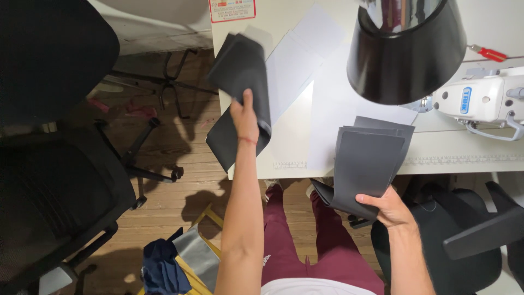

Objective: Organizing and sorting paper patterns and material pieces on a workbench

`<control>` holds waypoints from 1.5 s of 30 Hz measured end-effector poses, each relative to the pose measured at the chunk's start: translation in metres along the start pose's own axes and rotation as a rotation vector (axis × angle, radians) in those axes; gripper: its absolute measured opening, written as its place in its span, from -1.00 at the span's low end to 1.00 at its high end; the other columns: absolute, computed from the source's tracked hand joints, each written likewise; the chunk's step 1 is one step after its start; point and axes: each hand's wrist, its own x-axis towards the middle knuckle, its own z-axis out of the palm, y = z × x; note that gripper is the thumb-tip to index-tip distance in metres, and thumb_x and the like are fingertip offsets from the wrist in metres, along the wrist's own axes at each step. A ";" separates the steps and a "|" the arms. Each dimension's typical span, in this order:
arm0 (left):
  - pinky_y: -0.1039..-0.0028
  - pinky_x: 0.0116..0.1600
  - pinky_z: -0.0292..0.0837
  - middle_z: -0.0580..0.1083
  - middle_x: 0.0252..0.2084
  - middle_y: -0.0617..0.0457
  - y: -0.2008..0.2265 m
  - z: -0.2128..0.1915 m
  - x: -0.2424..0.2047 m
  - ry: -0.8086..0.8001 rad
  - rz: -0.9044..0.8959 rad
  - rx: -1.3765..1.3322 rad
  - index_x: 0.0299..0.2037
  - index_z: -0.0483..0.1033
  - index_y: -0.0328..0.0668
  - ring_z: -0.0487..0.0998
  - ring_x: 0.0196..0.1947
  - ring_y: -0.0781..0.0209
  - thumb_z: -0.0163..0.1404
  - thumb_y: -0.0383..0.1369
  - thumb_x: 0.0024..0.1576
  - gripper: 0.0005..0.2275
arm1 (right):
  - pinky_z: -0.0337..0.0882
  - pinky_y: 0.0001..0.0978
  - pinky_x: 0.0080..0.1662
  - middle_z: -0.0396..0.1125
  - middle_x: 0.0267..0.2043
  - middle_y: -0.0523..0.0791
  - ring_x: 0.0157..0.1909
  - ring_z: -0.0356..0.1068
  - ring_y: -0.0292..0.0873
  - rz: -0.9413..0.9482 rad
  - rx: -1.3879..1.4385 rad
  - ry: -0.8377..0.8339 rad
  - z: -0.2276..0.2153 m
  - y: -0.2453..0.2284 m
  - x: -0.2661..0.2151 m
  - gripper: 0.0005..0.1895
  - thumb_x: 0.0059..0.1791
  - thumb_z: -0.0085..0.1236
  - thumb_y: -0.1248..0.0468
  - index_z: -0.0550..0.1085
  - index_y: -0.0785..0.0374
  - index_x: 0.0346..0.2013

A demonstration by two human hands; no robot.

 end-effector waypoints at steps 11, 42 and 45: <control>0.32 0.48 0.56 0.71 0.26 0.06 0.136 -0.068 -0.095 0.294 -0.008 -0.494 0.34 0.68 0.02 0.67 0.21 0.31 0.20 -0.26 0.49 -0.75 | 0.73 0.26 -0.05 0.63 0.18 0.13 0.14 0.66 0.20 -0.030 0.029 0.017 0.002 0.000 0.000 -0.16 -0.19 0.39 0.78 0.59 0.29 0.37; -0.66 0.67 -0.19 0.10 0.83 0.05 -0.025 0.068 -0.014 0.114 0.804 1.328 0.74 0.24 0.47 0.00 0.83 -0.14 0.00 0.32 0.43 -0.31 | 0.61 0.23 0.17 0.38 0.57 0.04 0.50 0.44 0.09 -0.148 -0.019 0.033 -0.010 -0.027 -0.023 0.21 -0.17 0.26 0.73 0.23 0.04 0.76; -0.67 0.67 -0.25 0.07 0.84 0.03 -0.034 0.091 -0.008 0.216 0.681 1.351 0.75 0.19 0.49 -0.04 0.84 -0.14 -0.09 0.40 0.42 -0.27 | 0.59 0.30 0.20 0.39 0.54 0.09 0.46 0.45 0.10 -0.140 -0.005 0.056 0.009 -0.036 -0.027 0.18 -0.18 0.25 0.75 0.25 0.09 0.72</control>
